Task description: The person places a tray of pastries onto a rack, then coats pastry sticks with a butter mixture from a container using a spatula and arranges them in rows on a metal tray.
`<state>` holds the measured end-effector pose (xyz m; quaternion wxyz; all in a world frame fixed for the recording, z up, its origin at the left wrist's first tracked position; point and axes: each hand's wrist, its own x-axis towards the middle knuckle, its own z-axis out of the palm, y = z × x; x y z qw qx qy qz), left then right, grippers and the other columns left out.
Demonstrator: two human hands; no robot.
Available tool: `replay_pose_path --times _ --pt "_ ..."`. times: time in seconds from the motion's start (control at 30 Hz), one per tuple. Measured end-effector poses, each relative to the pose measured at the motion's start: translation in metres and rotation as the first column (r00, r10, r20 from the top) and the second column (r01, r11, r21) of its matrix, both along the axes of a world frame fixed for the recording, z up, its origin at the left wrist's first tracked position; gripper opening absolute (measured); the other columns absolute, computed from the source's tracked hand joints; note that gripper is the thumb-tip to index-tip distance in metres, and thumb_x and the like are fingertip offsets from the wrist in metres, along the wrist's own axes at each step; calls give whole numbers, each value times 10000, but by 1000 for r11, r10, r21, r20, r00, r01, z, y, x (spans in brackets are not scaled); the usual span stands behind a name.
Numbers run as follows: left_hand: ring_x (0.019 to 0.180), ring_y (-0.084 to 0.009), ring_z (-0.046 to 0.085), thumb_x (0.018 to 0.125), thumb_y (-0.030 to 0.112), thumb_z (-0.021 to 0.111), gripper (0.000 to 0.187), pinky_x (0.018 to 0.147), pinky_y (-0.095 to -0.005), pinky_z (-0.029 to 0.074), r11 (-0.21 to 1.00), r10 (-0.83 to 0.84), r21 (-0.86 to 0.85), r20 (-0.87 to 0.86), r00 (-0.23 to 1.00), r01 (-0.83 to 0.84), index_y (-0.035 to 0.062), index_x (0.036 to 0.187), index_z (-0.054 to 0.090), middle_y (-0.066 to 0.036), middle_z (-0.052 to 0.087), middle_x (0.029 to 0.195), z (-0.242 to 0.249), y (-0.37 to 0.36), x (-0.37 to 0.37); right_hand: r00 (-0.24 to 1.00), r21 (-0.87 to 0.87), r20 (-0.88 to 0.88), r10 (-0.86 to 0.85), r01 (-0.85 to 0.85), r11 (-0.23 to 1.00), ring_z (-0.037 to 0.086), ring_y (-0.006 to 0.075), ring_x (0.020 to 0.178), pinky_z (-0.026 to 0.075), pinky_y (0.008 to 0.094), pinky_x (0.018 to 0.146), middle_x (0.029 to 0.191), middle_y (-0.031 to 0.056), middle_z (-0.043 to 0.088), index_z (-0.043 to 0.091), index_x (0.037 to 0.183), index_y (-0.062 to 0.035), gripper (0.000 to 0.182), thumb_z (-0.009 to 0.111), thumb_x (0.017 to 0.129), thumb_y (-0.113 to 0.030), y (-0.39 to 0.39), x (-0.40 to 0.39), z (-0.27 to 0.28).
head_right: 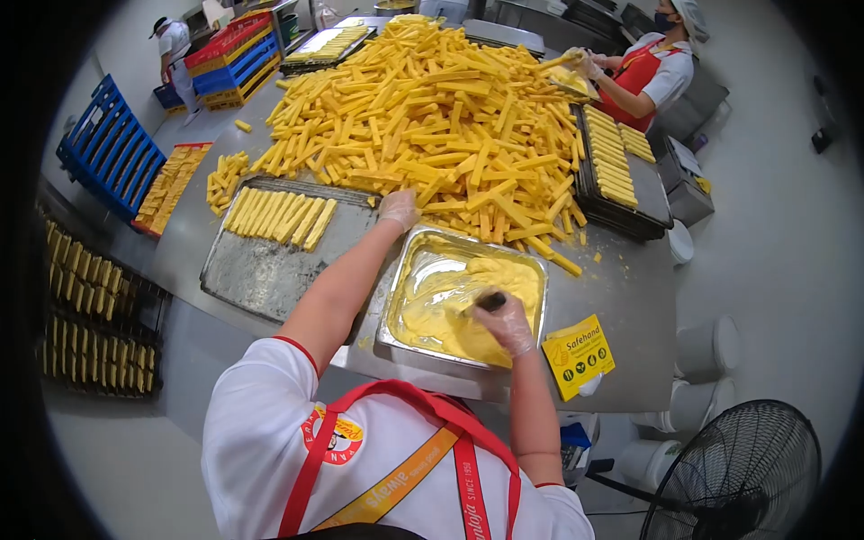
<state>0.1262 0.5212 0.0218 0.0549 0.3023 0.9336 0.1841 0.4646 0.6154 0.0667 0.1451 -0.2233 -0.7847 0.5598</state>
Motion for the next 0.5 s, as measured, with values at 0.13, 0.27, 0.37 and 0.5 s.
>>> replay_pose_path --times 0.13,0.27,0.37,0.5 --pt "945 -318 677 783 251 668 228 822 -434 534 998 -52 -47 -76 996 49 115 957 720 -164 703 987 3 3 -2 910 178 -32 -413 412 894 551 106 658 484 284 642 714 15 595 635 819 -35 159 755 748 -112 35 -4 -2" --pt "992 -344 645 775 268 687 282 854 -444 513 994 -53 92 18 998 51 107 1006 687 -197 678 1023 15 -11 2 998 275 -46 -43 54 960 558 107 694 480 282 644 746 15 614 643 829 -36 171 763 734 -113 4 7 23" --pt "922 -356 650 768 206 698 297 782 -419 523 952 -28 304 -5 1000 28 59 1014 617 -216 673 992 9 -18 -4 991 34 127 50 -54 998 566 108 692 487 290 641 756 2 618 654 852 -16 213 775 735 -147 17 5 21" --pt "864 -242 670 773 70 723 229 732 -351 565 882 -64 453 390 919 -131 58 962 594 -148 674 886 58 -48 33 953 451 -146 -265 303 839 560 137 622 479 325 600 693 53 621 645 844 -21 167 720 764 -148 45 9 5"
